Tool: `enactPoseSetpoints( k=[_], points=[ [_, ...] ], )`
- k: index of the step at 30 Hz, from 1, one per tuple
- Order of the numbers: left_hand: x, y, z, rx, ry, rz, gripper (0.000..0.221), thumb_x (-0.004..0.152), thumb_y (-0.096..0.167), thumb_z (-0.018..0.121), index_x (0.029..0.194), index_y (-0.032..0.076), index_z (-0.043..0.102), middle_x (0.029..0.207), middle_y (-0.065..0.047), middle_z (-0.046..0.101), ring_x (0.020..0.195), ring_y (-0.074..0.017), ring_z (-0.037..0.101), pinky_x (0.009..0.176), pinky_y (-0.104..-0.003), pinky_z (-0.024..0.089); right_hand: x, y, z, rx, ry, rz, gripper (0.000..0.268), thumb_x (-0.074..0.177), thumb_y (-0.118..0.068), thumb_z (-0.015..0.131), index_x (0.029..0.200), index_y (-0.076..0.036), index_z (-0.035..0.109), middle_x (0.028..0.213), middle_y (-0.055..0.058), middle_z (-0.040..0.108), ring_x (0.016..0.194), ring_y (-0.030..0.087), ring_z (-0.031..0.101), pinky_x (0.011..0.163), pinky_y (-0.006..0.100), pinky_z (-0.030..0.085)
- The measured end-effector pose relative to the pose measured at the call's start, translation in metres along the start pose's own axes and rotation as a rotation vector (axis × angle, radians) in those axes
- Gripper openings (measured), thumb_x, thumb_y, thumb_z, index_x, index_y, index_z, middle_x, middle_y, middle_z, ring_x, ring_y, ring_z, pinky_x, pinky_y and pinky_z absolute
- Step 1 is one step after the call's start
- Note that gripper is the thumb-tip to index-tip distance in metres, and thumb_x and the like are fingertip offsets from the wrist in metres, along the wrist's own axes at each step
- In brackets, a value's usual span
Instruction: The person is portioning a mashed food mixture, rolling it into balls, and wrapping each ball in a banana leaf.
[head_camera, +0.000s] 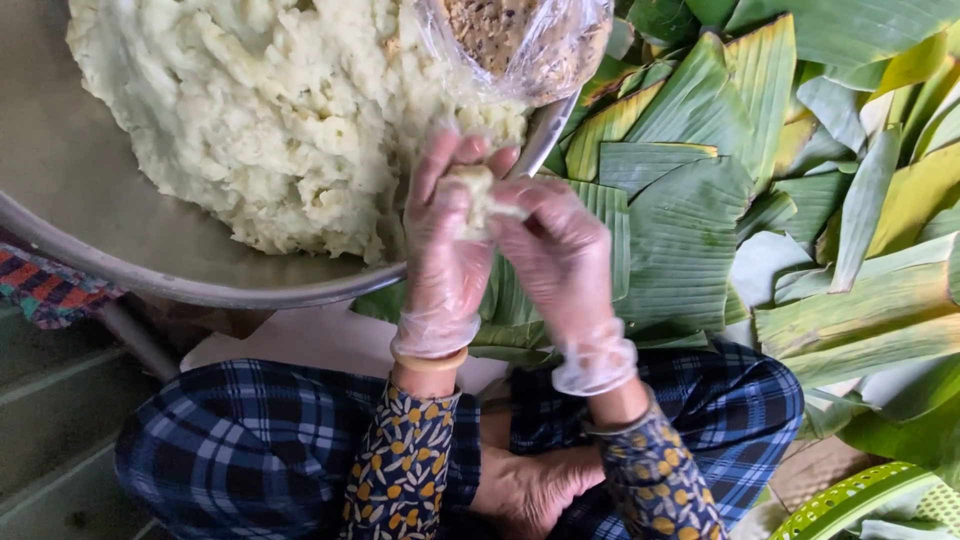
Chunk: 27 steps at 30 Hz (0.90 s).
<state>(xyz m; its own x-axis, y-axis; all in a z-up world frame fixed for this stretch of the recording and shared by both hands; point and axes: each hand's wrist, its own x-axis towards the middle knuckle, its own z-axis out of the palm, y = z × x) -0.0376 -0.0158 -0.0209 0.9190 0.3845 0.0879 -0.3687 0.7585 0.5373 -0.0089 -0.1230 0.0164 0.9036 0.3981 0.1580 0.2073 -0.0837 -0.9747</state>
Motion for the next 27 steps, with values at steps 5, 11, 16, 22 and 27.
enactPoseSetpoints(
  k=[5, 11, 16, 22, 27],
  points=[
    [0.009, 0.016, 0.011, 0.305, 0.143, 0.074, 0.015, 0.094, 0.004, 0.070, 0.107, 0.012, 0.070, 0.112, -0.004, 0.071, 0.095, -0.0187, 0.071, 0.086, -0.037, 0.064, 0.008, -0.019, 0.003, -0.121, -0.030, -0.048, 0.012, 0.095, 0.003, 0.074, 0.103, -0.005, 0.072, 0.110, 0.014, 0.077, 0.104, 0.024, 0.077, 0.089, 0.031, 0.067],
    [0.009, 0.021, -0.006, -0.129, 0.175, 0.112, 0.043, 0.082, -0.011, 0.047, 0.110, 0.014, 0.069, 0.110, -0.003, 0.060, 0.096, -0.0201, 0.052, 0.090, -0.041, 0.047, 0.036, -0.016, 0.004, -0.230, -0.127, -0.176, 0.056, 0.104, 0.009, 0.070, 0.152, -0.006, 0.046, 0.166, 0.020, 0.032, 0.160, 0.037, 0.032, 0.137, 0.054, 0.039],
    [-0.005, 0.018, 0.000, -0.502, -0.013, -0.119, 0.058, 0.113, 0.048, 0.040, 0.159, 0.014, 0.045, 0.167, -0.012, 0.039, 0.158, -0.0364, 0.034, 0.130, -0.059, 0.032, -0.004, 0.041, 0.034, -0.244, -0.066, -0.142, 0.065, 0.105, -0.055, 0.051, 0.157, -0.034, 0.018, 0.161, 0.020, 0.004, 0.154, 0.043, 0.012, 0.128, 0.065, 0.020],
    [-0.031, -0.015, 0.037, -0.147, -0.067, -0.125, 0.066, 0.110, 0.048, 0.043, 0.160, 0.007, 0.029, 0.171, -0.018, 0.021, 0.160, -0.0383, 0.023, 0.138, -0.057, 0.017, -0.061, 0.060, 0.025, -0.291, 0.304, 0.046, 0.022, 0.097, -0.010, 0.066, 0.116, 0.000, 0.065, 0.116, 0.013, 0.071, 0.105, 0.020, 0.068, 0.091, 0.031, 0.058],
    [-0.046, -0.049, 0.037, 0.563, -0.085, -0.214, 0.072, 0.106, 0.054, 0.030, 0.160, 0.006, 0.025, 0.170, -0.014, 0.018, 0.157, -0.0253, 0.018, 0.130, -0.039, 0.019, -0.053, 0.055, -0.036, 0.025, 0.291, 0.229, 0.030, 0.111, -0.032, 0.045, 0.123, -0.010, 0.061, 0.103, 0.007, 0.069, 0.088, 0.015, 0.064, 0.079, 0.027, 0.051]
  ],
)
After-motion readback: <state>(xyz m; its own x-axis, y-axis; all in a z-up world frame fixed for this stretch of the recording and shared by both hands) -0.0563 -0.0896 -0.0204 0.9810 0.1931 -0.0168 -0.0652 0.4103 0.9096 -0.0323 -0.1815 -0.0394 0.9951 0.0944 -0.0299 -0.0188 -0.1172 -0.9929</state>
